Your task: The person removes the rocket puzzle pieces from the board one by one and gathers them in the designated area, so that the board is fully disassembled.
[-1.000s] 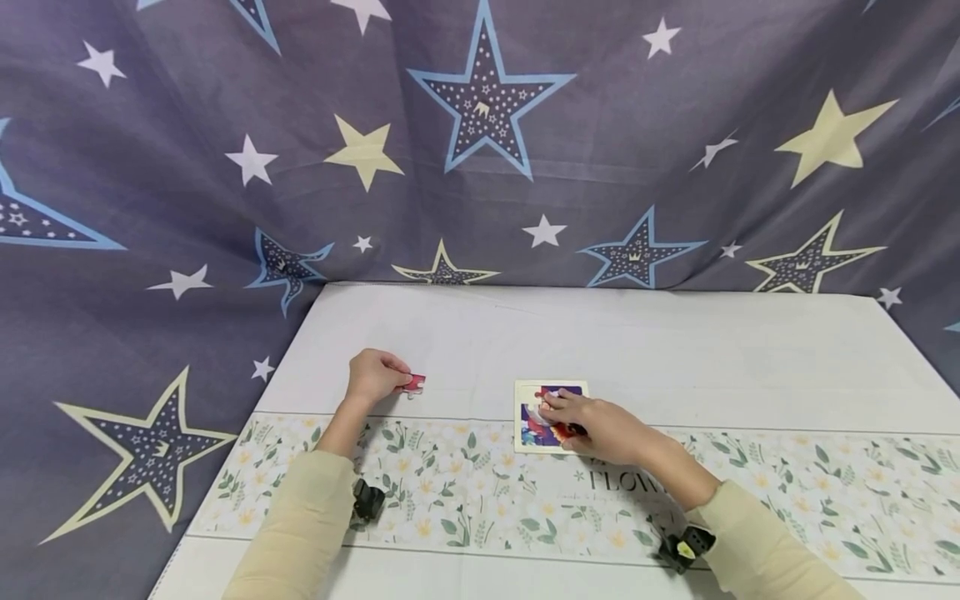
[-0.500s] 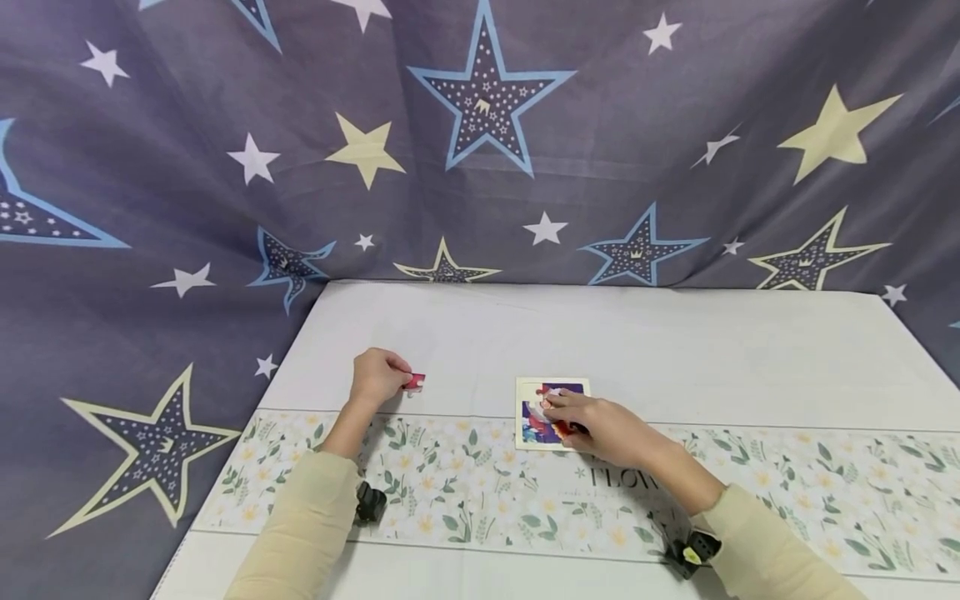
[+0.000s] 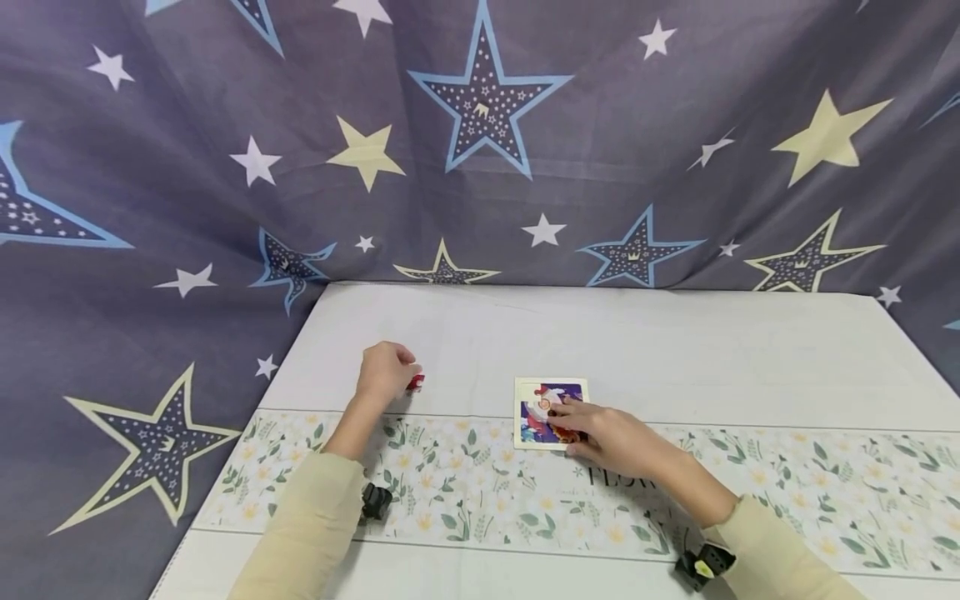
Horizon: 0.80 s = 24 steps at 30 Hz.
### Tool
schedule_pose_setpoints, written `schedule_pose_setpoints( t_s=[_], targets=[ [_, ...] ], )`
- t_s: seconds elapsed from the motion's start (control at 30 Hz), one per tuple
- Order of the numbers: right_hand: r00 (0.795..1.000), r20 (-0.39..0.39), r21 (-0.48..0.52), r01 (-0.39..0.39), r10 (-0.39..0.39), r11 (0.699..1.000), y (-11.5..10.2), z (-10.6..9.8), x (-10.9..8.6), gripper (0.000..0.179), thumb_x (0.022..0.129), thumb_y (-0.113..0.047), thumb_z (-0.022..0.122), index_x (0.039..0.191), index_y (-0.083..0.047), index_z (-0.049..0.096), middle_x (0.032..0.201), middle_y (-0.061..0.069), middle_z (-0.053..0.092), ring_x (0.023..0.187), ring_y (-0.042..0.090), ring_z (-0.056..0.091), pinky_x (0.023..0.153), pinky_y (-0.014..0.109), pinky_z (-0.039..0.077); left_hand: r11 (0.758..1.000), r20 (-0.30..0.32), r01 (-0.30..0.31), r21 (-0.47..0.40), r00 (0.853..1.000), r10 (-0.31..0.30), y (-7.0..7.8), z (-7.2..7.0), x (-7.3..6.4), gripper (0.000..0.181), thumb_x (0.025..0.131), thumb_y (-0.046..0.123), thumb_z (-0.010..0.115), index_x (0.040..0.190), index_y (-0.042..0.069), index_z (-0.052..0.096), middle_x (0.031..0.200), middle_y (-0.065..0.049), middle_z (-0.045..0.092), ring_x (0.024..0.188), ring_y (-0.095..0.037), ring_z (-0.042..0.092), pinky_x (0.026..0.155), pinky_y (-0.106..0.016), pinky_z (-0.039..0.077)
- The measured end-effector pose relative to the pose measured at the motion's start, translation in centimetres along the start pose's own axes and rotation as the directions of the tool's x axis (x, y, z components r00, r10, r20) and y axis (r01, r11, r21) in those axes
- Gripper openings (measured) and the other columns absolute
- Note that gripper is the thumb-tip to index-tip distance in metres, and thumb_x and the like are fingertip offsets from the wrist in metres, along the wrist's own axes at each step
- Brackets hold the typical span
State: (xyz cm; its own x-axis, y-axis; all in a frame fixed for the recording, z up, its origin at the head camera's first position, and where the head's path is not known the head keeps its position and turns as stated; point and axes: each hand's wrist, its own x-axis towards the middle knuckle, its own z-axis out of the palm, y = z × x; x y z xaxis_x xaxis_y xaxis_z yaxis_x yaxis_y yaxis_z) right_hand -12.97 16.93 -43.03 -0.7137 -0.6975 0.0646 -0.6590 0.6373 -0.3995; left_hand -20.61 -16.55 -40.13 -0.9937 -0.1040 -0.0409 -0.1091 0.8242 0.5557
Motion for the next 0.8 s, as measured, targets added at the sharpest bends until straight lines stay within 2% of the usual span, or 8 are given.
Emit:
schedule_pose_setpoints(
  t_s=[0.07, 0.17, 0.37, 0.53, 0.67, 0.8],
  targets=[
    [1.0, 0.002, 0.003, -0.003, 0.003, 1.0, 0.0, 0.0, 0.0, 0.044, 0.09, -0.021, 0.066, 0.131, -0.007, 0.058, 0.143, 0.013, 0.052, 0.129, 0.034, 0.052, 0.072, 0.025, 0.048, 1.0, 0.017, -0.014, -0.016, 1.0, 0.014, 0.6, -0.1, -0.1, 0.022, 0.086, 0.014, 0.069, 0.102, -0.001, 0.07, 0.103, -0.02, 0.071, 0.088, -0.029, 0.069, 0.082, -0.041, 0.055],
    [1.0, 0.006, -0.003, -0.004, 0.004, 1.0, 0.0, 0.1, 0.1, 0.043, 0.091, -0.021, 0.066, 0.13, -0.006, 0.059, 0.142, 0.013, 0.053, 0.128, 0.033, 0.054, 0.07, 0.024, 0.046, 0.998, 0.043, -0.043, -0.05, 0.998, 0.045, 1.6, -0.1, -0.4, 0.026, 0.086, 0.016, 0.069, 0.106, -0.001, 0.069, 0.109, -0.02, 0.069, 0.09, -0.029, 0.069, 0.082, -0.04, 0.056],
    [1.0, 0.012, 0.003, -0.004, 0.004, 1.0, 0.0, 0.2, 0.1, 0.041, 0.092, -0.018, 0.064, 0.13, -0.005, 0.059, 0.143, 0.014, 0.052, 0.13, 0.033, 0.052, 0.083, 0.034, 0.054, 0.989, 0.078, -0.125, -0.084, 0.988, 0.131, 3.3, 0.4, -0.6, 0.027, 0.086, 0.019, 0.069, 0.106, 0.001, 0.07, 0.112, -0.018, 0.07, 0.099, -0.029, 0.067, 0.084, -0.038, 0.056],
    [1.0, 0.012, 0.04, 0.001, -0.001, 0.999, 0.1, 0.1, 0.2, 0.041, 0.09, -0.014, 0.065, 0.13, -0.004, 0.059, 0.142, 0.016, 0.053, 0.129, 0.035, 0.052, 0.073, 0.027, 0.051, 0.981, 0.11, -0.144, -0.133, 0.981, 0.159, 4.7, 1.4, -0.6, 0.025, 0.087, 0.02, 0.069, 0.105, 0.004, 0.071, 0.111, -0.015, 0.071, 0.1, -0.028, 0.066, 0.083, -0.037, 0.056],
    [1.0, 0.031, 0.036, -0.002, 0.0, 0.999, 0.1, 0.1, 0.3, 0.042, 0.089, -0.013, 0.066, 0.13, -0.003, 0.058, 0.141, 0.016, 0.053, 0.129, 0.037, 0.051, 0.083, 0.034, 0.056, 0.974, 0.141, -0.15, -0.167, 0.975, 0.174, 5.9, 2.5, -0.8, 0.023, 0.087, 0.02, 0.069, 0.104, 0.005, 0.072, 0.108, -0.013, 0.072, 0.097, -0.026, 0.066, 0.081, -0.035, 0.055],
    [0.999, 0.049, 0.031, -0.006, 0.005, 1.0, 0.0, 0.1, 0.4, 0.042, 0.089, -0.012, 0.066, 0.13, -0.002, 0.058, 0.14, 0.017, 0.053, 0.13, 0.038, 0.05, 0.091, 0.041, 0.054, 0.965, 0.177, -0.164, -0.206, 0.963, 0.202, 7.0, 3.7, -1.1, 0.021, 0.088, 0.019, 0.068, 0.103, 0.006, 0.073, 0.107, -0.012, 0.073, 0.095, -0.025, 0.066, 0.079, -0.033, 0.055]
  ],
)
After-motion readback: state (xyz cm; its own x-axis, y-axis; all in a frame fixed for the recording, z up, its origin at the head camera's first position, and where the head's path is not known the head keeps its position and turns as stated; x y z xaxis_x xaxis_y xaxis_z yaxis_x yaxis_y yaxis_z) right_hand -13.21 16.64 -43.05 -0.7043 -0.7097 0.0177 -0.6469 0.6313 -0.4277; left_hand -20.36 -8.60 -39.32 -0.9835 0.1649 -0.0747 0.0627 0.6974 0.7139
